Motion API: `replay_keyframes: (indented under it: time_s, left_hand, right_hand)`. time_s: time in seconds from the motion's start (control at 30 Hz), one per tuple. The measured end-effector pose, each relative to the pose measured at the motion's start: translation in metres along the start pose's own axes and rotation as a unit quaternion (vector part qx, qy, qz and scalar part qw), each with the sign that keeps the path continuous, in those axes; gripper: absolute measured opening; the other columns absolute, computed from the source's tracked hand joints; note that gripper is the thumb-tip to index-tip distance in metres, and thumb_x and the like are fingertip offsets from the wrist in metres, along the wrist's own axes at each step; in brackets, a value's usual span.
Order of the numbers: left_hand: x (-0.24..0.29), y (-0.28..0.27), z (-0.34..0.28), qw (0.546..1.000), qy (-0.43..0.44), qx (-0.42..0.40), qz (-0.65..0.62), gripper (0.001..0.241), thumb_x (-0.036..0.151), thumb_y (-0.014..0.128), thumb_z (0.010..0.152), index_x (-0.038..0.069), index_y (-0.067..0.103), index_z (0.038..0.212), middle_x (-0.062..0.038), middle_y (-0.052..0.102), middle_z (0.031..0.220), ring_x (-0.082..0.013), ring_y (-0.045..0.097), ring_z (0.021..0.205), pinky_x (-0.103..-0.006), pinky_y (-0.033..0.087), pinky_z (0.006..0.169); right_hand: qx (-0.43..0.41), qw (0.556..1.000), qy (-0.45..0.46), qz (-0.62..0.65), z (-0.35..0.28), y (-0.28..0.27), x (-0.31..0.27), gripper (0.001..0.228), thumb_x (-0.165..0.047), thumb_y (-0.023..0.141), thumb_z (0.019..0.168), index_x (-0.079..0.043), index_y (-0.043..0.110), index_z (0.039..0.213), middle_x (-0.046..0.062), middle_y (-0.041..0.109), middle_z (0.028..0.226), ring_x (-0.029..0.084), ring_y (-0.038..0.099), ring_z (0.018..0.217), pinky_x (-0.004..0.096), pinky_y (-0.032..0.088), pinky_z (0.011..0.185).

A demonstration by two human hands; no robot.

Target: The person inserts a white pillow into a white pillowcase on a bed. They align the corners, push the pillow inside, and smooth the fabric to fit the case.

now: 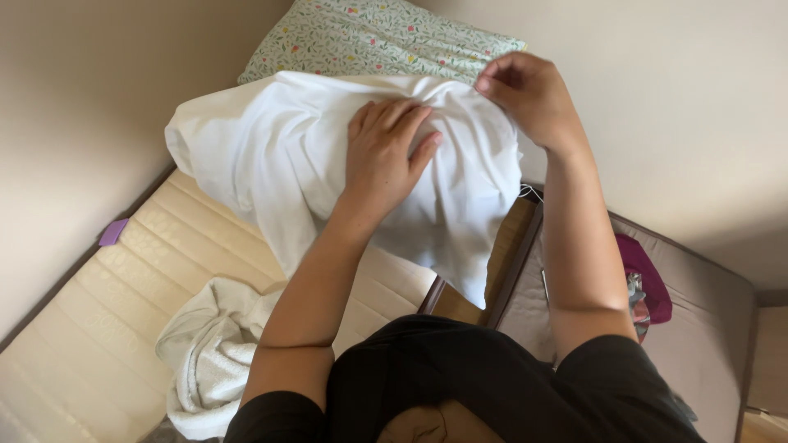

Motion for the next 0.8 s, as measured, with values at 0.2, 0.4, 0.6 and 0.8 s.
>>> replay_keyframes:
  time_s: [0.2,0.4,0.6,0.8]
  left_hand:
    - [-0.048,0.016,-0.013,0.998,-0.039,0.019,-0.038,0.024,0.041,0.070,0.099,0.021,0.073,0.113,0.002,0.070,0.110,-0.0214,0.064,0.110,-0.0439,0.038,0.106]
    - [-0.069,-0.006,-0.006,0.997,-0.032,0.026,-0.071,0.016,0.032,0.075,0.098,0.020,0.075,0.109,0.000,0.071,0.107,-0.0232,0.065,0.105,-0.0409,0.040,0.102]
    - [-0.066,-0.031,0.005,0.992,-0.013,0.067,-0.104,0.008,0.012,0.075,0.095,0.014,0.075,0.103,-0.009,0.070,0.103,-0.0337,0.067,0.095,-0.0453,0.050,0.088]
    - [-0.035,-0.011,-0.015,0.996,-0.048,0.070,-0.014,0.033,0.040,0.073,0.097,0.019,0.070,0.122,-0.004,0.066,0.122,-0.0276,0.061,0.118,-0.0549,0.036,0.108]
  right_hand:
    - [-0.040,0.994,0.059,0.080,-0.023,0.007,0.051,0.032,-0.027,0.063,0.111,0.002,0.068,0.122,0.009,0.066,0.092,0.011,0.063,0.078,0.022,0.054,0.071]
    - [-0.049,0.977,0.043,0.205,-0.011,0.029,0.080,0.029,-0.015,0.066,0.106,0.010,0.065,0.121,0.011,0.066,0.099,0.014,0.071,0.085,0.026,0.066,0.075]
    - [-0.007,0.989,0.000,0.146,0.005,0.044,0.072,0.016,-0.009,0.068,0.106,0.005,0.069,0.113,0.020,0.067,0.095,0.023,0.074,0.077,0.033,0.067,0.070]
    - [-0.013,0.986,0.032,0.165,0.024,0.081,0.097,0.014,-0.010,0.061,0.106,0.003,0.067,0.109,0.015,0.063,0.089,0.018,0.070,0.069,0.029,0.062,0.058]
Point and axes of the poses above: each hand's wrist, its own z-axis towards the middle knuckle, its own y-axis out of the palm, x = y × z, the point moved 10 cm from there along z, towards the middle knuckle
